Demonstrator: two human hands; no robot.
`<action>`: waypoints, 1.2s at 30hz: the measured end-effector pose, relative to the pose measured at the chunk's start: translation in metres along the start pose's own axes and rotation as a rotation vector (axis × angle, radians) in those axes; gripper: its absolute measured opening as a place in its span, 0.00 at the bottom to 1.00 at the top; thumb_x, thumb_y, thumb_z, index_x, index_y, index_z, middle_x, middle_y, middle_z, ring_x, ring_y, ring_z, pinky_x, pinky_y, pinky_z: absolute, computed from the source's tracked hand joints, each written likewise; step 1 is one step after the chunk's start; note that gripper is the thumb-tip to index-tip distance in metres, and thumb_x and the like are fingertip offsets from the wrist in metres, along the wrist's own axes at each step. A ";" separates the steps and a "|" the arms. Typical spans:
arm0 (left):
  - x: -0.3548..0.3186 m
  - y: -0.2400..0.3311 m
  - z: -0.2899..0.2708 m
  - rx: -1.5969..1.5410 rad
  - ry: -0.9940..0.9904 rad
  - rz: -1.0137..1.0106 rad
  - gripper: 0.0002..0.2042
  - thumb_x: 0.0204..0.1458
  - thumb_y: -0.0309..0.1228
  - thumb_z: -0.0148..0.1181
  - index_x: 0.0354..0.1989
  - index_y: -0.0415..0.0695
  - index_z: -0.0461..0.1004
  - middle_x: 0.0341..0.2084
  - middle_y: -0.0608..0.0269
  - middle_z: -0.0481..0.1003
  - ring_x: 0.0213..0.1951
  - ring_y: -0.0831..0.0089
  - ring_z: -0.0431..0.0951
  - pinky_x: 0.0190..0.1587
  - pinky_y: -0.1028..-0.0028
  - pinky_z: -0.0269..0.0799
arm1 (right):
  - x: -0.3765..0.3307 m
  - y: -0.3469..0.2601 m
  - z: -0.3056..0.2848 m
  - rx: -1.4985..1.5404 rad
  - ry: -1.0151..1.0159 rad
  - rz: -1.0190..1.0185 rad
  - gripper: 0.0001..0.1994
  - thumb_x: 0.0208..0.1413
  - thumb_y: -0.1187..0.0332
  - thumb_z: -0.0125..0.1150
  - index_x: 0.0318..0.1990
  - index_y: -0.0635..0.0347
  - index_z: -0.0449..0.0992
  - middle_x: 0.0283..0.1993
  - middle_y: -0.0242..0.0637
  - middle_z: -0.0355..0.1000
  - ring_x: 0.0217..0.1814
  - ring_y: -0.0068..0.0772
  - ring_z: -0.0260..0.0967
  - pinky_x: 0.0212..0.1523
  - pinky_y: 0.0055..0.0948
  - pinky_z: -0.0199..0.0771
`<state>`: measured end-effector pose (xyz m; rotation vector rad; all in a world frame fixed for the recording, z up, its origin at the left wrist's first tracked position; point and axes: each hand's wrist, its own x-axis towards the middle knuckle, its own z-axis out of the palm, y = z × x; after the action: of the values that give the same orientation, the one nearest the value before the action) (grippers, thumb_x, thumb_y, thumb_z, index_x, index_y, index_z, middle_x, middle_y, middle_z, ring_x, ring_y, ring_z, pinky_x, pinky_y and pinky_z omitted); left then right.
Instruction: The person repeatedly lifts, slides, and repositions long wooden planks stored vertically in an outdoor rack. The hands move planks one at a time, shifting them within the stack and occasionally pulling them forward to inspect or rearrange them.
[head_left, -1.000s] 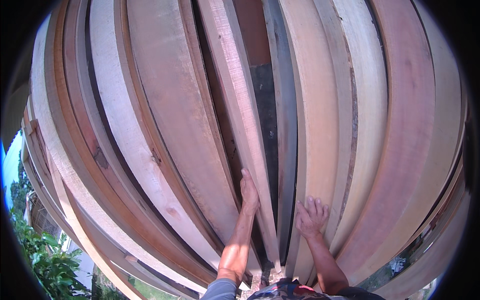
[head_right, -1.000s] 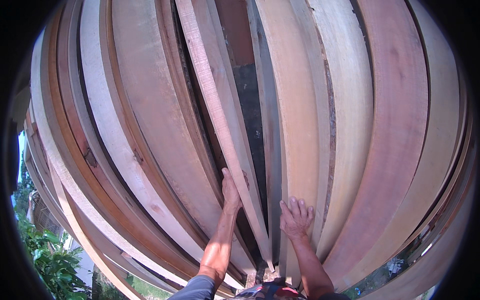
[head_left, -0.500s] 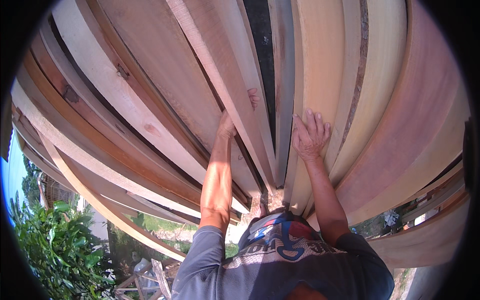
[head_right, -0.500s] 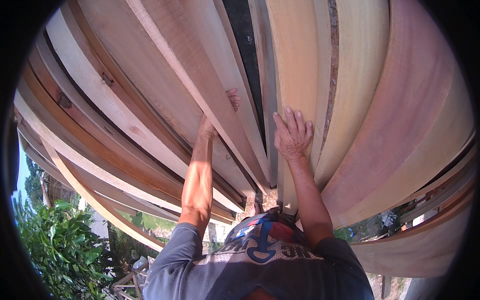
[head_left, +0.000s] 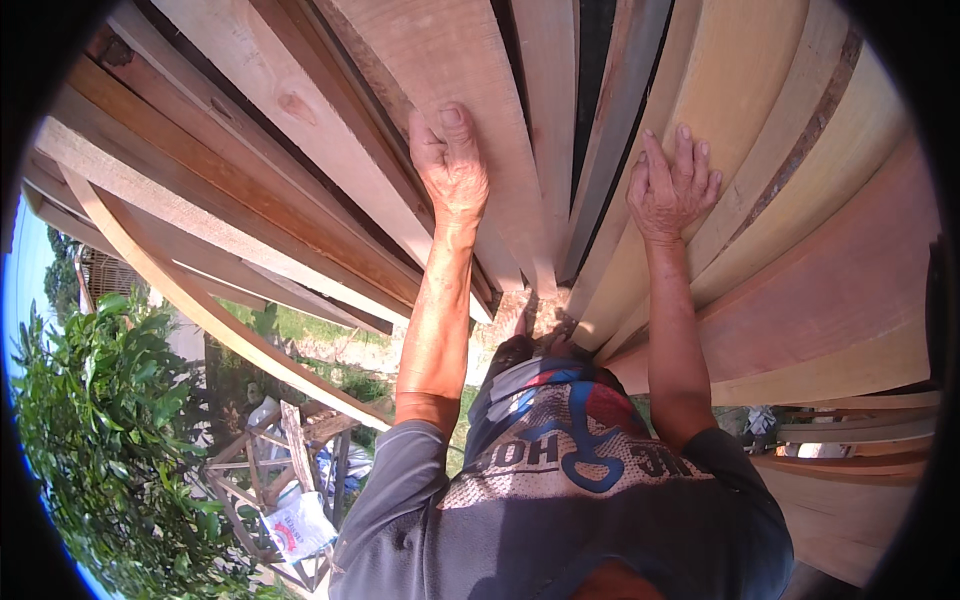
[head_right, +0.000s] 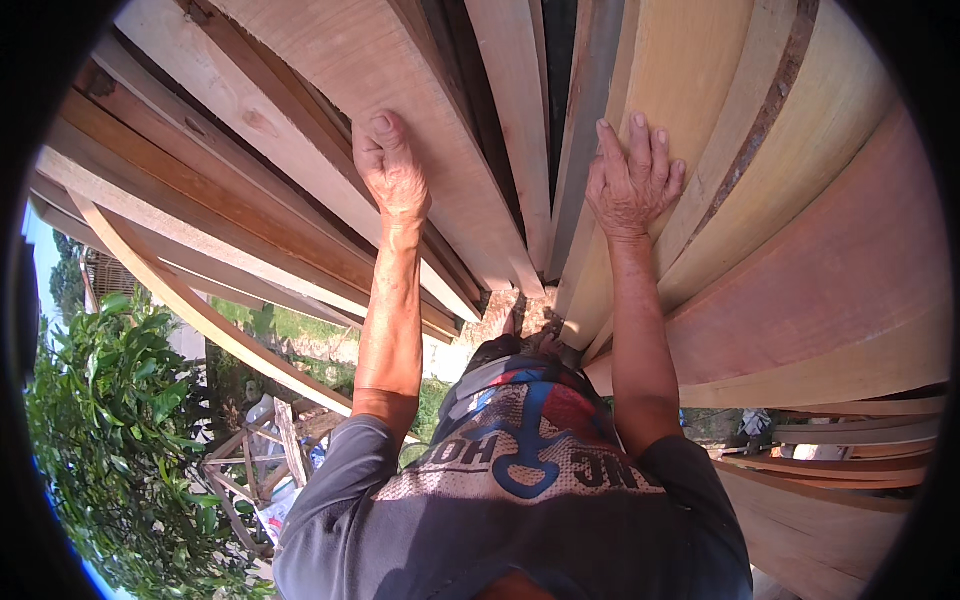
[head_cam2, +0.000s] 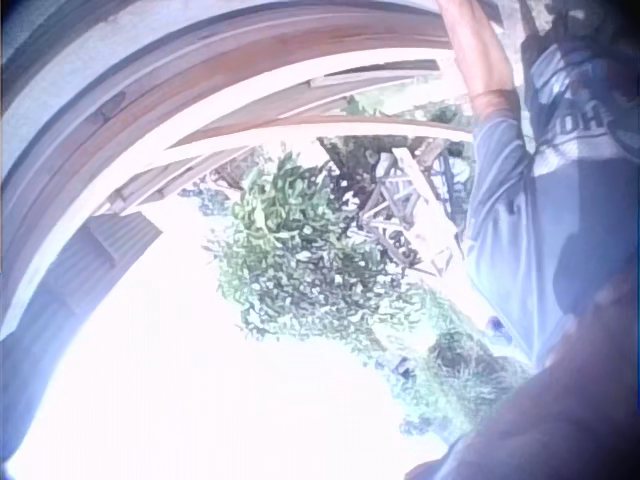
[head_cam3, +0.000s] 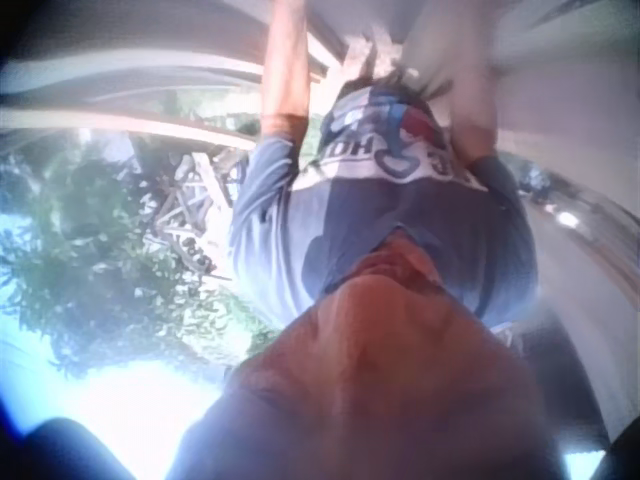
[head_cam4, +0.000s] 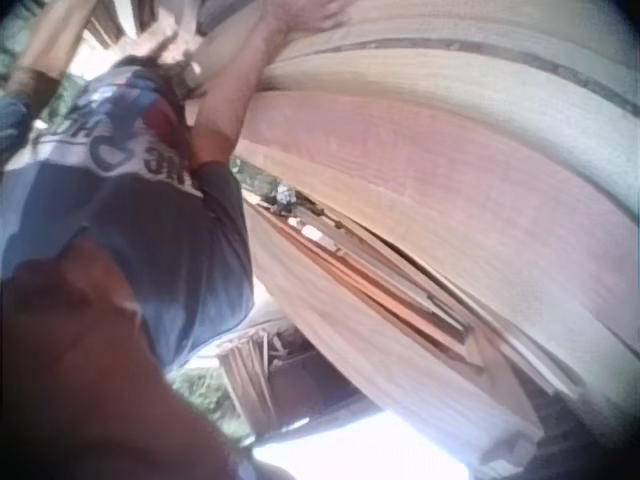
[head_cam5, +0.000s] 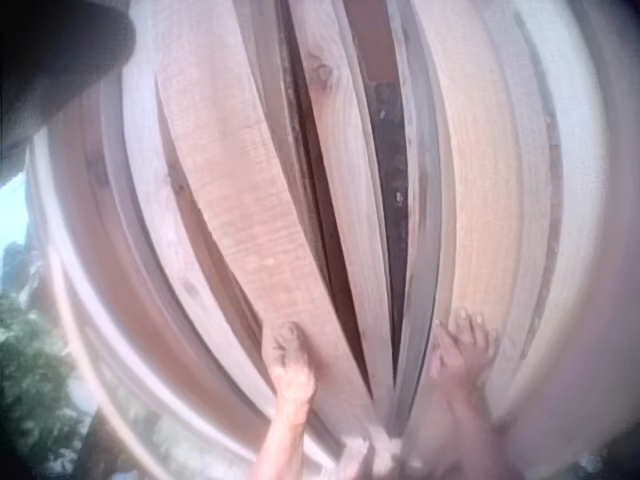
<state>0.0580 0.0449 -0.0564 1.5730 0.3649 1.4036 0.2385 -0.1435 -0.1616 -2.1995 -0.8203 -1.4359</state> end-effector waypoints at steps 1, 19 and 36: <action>-0.003 0.006 -0.013 0.049 0.046 -0.009 0.25 0.67 0.55 0.51 0.41 0.40 0.71 0.28 0.73 0.64 0.33 0.81 0.61 0.40 0.79 0.61 | 0.001 0.000 0.001 -0.004 0.000 0.006 0.19 0.54 0.63 0.63 0.54 0.26 0.82 0.72 0.24 0.65 0.77 0.34 0.52 0.78 0.45 0.31; -0.015 0.249 -0.292 0.064 0.114 0.101 0.29 0.67 0.56 0.48 0.36 0.37 0.76 0.20 0.55 0.75 0.20 0.66 0.79 0.20 0.70 0.81 | 0.003 0.026 0.017 -0.067 -0.006 -0.078 0.15 0.53 0.53 0.68 0.49 0.20 0.84 0.68 0.25 0.70 0.72 0.39 0.59 0.70 0.52 0.44; -0.163 0.277 -0.435 0.461 0.775 -0.157 0.36 0.55 0.74 0.46 0.32 0.46 0.71 0.16 0.66 0.67 0.15 0.69 0.70 0.16 0.68 0.71 | 0.007 0.043 0.026 -0.081 0.055 -0.175 0.16 0.53 0.49 0.65 0.50 0.19 0.84 0.68 0.31 0.70 0.66 0.48 0.65 0.58 0.58 0.61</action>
<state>-0.4746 -0.0186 0.0114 1.2336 1.3190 1.8484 0.2869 -0.1580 -0.1660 -2.1815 -0.9720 -1.6312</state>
